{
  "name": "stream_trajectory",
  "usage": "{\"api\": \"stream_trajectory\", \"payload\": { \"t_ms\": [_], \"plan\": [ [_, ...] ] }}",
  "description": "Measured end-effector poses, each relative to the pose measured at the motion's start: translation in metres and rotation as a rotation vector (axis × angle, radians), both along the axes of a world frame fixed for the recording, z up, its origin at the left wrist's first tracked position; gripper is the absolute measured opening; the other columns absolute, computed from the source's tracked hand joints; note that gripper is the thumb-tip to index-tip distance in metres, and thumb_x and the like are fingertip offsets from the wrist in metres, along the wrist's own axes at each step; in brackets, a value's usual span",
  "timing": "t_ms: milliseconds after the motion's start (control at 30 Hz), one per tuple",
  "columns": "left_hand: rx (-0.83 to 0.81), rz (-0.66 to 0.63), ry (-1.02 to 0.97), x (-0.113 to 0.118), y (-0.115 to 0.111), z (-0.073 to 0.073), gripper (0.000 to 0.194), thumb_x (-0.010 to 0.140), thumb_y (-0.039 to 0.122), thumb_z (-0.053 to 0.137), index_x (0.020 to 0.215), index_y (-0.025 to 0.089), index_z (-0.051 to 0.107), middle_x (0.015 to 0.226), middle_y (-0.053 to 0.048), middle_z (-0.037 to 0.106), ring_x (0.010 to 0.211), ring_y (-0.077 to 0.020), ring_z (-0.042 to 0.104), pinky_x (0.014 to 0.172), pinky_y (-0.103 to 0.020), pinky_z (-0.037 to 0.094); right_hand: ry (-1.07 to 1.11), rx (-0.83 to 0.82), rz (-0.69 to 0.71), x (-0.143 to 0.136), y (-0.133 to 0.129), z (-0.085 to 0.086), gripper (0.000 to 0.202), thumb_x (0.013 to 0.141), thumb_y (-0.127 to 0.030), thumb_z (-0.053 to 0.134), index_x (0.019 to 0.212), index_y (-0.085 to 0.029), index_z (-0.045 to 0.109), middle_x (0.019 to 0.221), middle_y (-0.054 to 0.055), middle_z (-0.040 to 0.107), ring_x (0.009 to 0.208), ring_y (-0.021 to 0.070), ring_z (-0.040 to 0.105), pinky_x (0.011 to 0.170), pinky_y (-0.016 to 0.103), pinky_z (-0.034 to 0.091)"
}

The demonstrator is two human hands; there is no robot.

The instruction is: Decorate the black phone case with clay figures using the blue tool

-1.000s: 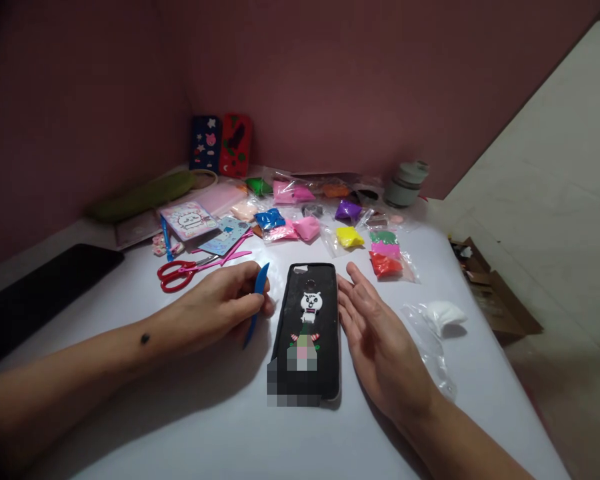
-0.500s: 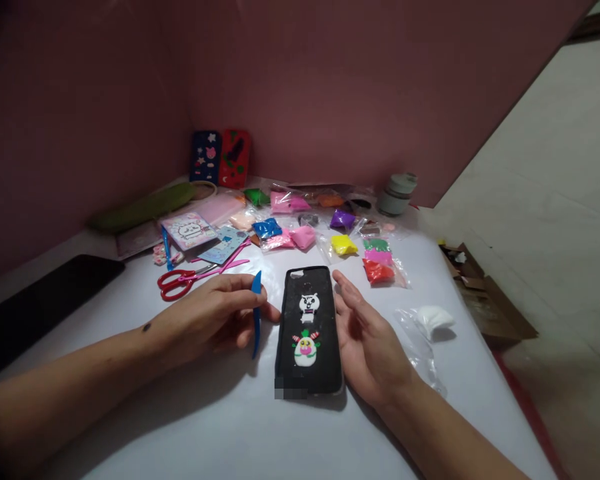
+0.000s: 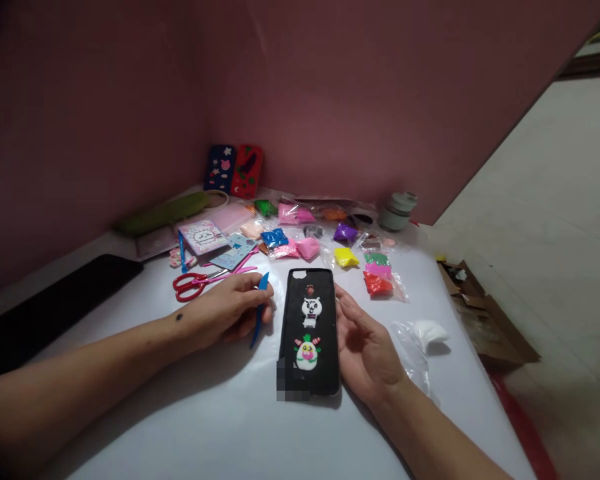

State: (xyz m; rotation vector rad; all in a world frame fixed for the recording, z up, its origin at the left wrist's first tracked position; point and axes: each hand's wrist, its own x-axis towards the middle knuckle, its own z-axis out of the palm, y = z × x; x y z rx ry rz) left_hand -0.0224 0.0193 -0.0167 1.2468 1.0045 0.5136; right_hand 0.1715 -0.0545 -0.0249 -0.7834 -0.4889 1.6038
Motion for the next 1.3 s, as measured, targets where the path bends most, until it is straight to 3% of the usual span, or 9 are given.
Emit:
{"api": "stream_trajectory", "payload": {
  "t_ms": [100, 233, 333, 600, 867, 1100, 1300],
  "plan": [
    [-0.034, -0.049, -0.014, -0.001, 0.001, 0.001, 0.015, 0.081, 0.027, 0.057, 0.072, 0.016, 0.052, 0.061, 0.001, 0.062, 0.029, -0.0039, 0.038, 0.027, -0.017, 0.021, -0.009, 0.014, 0.011, 0.002, -0.003, -0.001, 0.035, 0.08, -0.025, 0.063, 0.115, -0.024, 0.062, 0.116, 0.004, 0.07, 0.112, 0.0211, 0.06, 0.1, 0.038, 0.043],
    [-0.135, -0.164, -0.013, -0.001, -0.003, 0.004, 0.027, 0.078, 0.034, 0.064, 0.064, 0.013, 0.056, 0.039, 0.004, 0.049, 0.027, -0.0052, 0.034, 0.028, -0.016, 0.023, -0.057, 0.035, 0.088, 0.002, -0.006, 0.0, 0.059, 0.071, -0.011, 0.065, 0.127, -0.023, 0.053, 0.125, 0.007, 0.064, 0.105, 0.0237, 0.063, 0.093, 0.041, 0.047],
    [-0.204, -0.237, -0.032, 0.0, -0.007, 0.006, 0.029, 0.08, 0.035, 0.062, 0.063, 0.013, 0.058, 0.035, 0.003, 0.046, 0.027, -0.0059, 0.033, 0.028, -0.017, 0.023, -0.131, 0.047, 0.09, 0.0, -0.007, 0.0, 0.068, 0.064, -0.006, 0.065, 0.129, -0.022, 0.052, 0.123, 0.008, 0.064, 0.104, 0.0262, 0.062, 0.091, 0.043, 0.047],
    [-0.317, -0.311, -0.171, 0.003, -0.013, 0.004, 0.026, 0.079, 0.032, 0.064, 0.063, 0.012, 0.058, 0.036, 0.004, 0.044, 0.028, -0.0055, 0.032, 0.028, -0.016, 0.025, -0.237, 0.046, 0.111, -0.002, -0.014, -0.003, 0.054, 0.062, -0.006, 0.063, 0.113, -0.021, 0.06, 0.101, 0.005, 0.072, 0.084, 0.0221, 0.066, 0.077, 0.037, 0.051],
    [-0.348, -0.308, -0.235, 0.005, -0.017, 0.005, 0.021, 0.082, 0.024, 0.06, 0.065, 0.013, 0.057, 0.041, 0.003, 0.05, 0.029, -0.0053, 0.037, 0.029, -0.014, 0.029, -0.27, 0.04, 0.069, -0.002, -0.016, -0.001, 0.05, 0.062, -0.007, 0.065, 0.11, -0.021, 0.06, 0.1, 0.004, 0.072, 0.079, 0.0203, 0.067, 0.073, 0.034, 0.052],
    [-0.338, -0.309, -0.234, 0.004, -0.017, 0.002, 0.02, 0.079, 0.027, 0.065, 0.069, 0.011, 0.059, 0.062, 0.0, 0.06, 0.034, -0.0033, 0.042, 0.029, -0.014, 0.031, -0.242, 0.036, 0.116, -0.003, -0.016, 0.001, 0.049, 0.066, -0.008, 0.064, 0.112, -0.021, 0.058, 0.099, 0.006, 0.073, 0.079, 0.0233, 0.07, 0.074, 0.04, 0.055],
    [-0.338, -0.322, -0.225, 0.005, -0.018, 0.003, 0.02, 0.079, 0.028, 0.065, 0.069, 0.012, 0.058, 0.059, 0.001, 0.059, 0.034, -0.0035, 0.043, 0.03, -0.014, 0.032, -0.227, 0.051, 0.115, -0.004, -0.016, 0.001, 0.044, 0.068, -0.006, 0.062, 0.109, -0.019, 0.058, 0.096, 0.006, 0.073, 0.078, 0.0204, 0.07, 0.071, 0.034, 0.055]
  ]
}}
